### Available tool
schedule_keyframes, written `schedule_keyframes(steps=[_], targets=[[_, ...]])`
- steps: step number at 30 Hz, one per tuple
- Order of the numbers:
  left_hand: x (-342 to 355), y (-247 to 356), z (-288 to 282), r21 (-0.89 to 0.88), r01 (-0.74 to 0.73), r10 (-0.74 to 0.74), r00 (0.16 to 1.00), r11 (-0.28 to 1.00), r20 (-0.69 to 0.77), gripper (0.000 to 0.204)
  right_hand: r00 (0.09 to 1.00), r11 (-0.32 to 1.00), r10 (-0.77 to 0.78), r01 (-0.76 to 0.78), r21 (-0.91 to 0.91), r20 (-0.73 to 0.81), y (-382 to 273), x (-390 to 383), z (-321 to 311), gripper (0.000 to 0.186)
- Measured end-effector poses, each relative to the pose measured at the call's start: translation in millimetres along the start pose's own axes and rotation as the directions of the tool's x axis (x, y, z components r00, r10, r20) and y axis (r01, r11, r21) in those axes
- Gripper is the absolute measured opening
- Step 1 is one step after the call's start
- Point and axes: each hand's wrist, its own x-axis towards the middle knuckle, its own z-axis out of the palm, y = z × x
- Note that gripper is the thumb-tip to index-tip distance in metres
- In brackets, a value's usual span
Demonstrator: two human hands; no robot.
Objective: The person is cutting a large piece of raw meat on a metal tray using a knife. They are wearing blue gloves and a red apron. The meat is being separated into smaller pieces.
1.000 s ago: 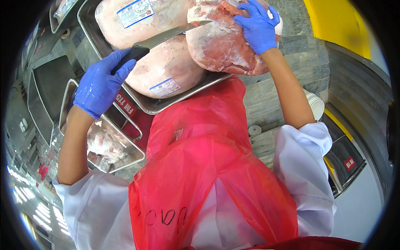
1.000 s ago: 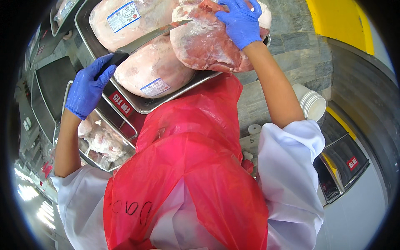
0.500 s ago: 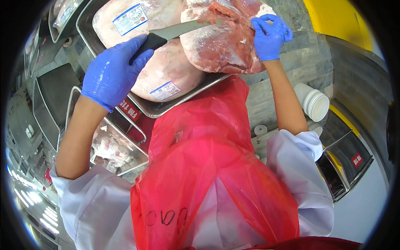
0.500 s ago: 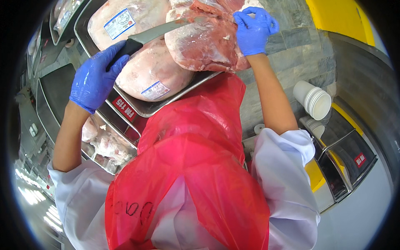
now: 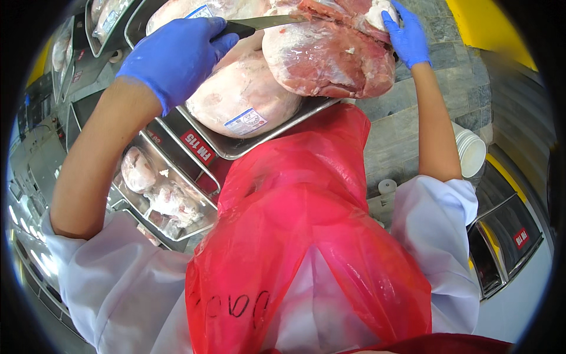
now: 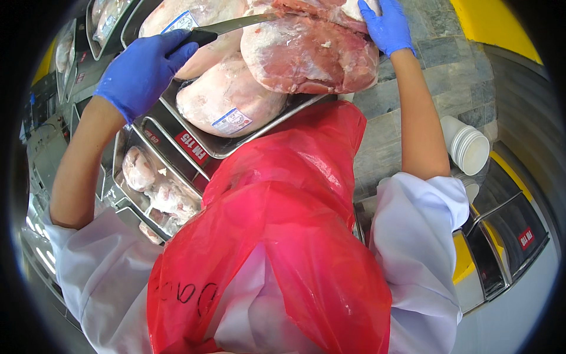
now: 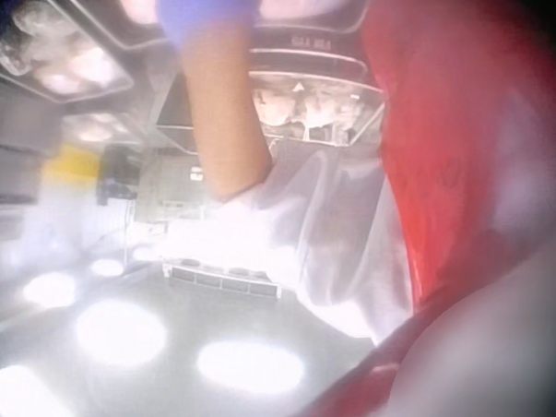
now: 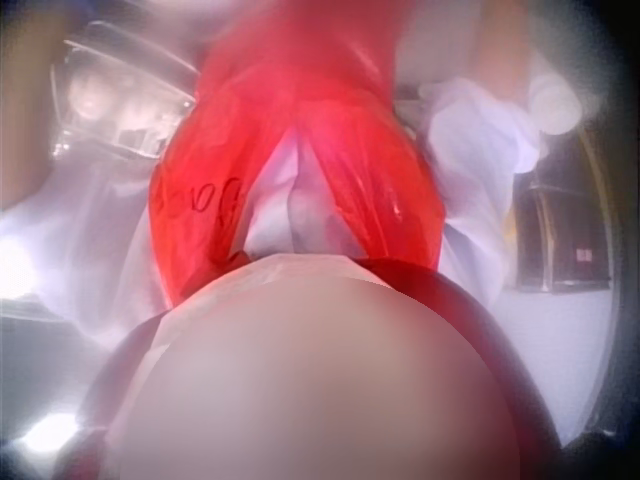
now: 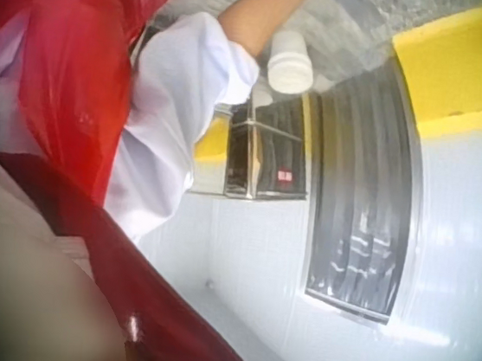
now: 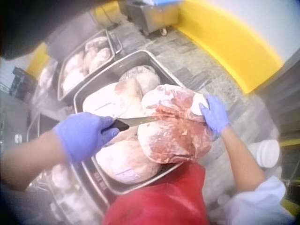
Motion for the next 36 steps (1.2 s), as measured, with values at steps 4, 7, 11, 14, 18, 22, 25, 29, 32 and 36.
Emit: schedule_keyframes(steps=[4,7,11,14,18,22,25,29,32,36], targets=[[17,8,-11,0.107,-0.019,0.013,0.998,0.994,0.064,0.036,0.978,0.952,0.055,-0.112,0.284,0.199,-5,15,8,0.054],[21,54,-64,0.225,0.128,-0.202,0.916,0.966,0.348,0.034,0.98,0.937,-0.079,0.01,0.348,0.185,5,43,37,0.052],[22,59,-20,0.204,0.207,-0.246,0.952,0.957,0.185,0.033,0.989,0.922,-0.038,-0.02,0.388,0.141,22,50,50,0.049],[-10,44,52,0.033,0.268,-0.268,0.963,0.963,0.001,0.039,0.992,0.952,-0.043,0.004,0.306,0.12,29,55,65,0.048],[-32,58,101,-0.085,0.188,-0.206,0.921,0.978,-0.331,0.031,0.976,0.976,-0.203,0.195,0.099,0.076,49,55,78,0.045],[-34,61,134,-0.107,0.261,-0.282,0.872,0.959,-0.4,0.033,0.968,0.973,-0.231,0.232,0.005,0.095,46,63,75,0.044],[-35,62,164,-0.116,0.317,-0.335,0.839,0.941,-0.428,0.046,0.99,0.986,-0.084,0.067,0.156,0.109,31,62,66,0.043],[-33,59,205,-0.219,0.322,-0.385,0.832,0.921,-0.4,0.051,0.991,0.95,-0.005,-0.037,0.31,0.134,37,58,61,0.044],[-26,62,250,-0.372,0.329,-0.458,0.818,0.868,-0.347,0.055,0.963,0.975,0.006,0.055,-0.216,0.271,36,68,58,0.045],[-34,58,223,-0.449,0.345,-0.487,0.836,0.825,-0.252,0.051,0.986,0.996,0.04,-0.052,0.068,0.163,35,56,64,0.045]])
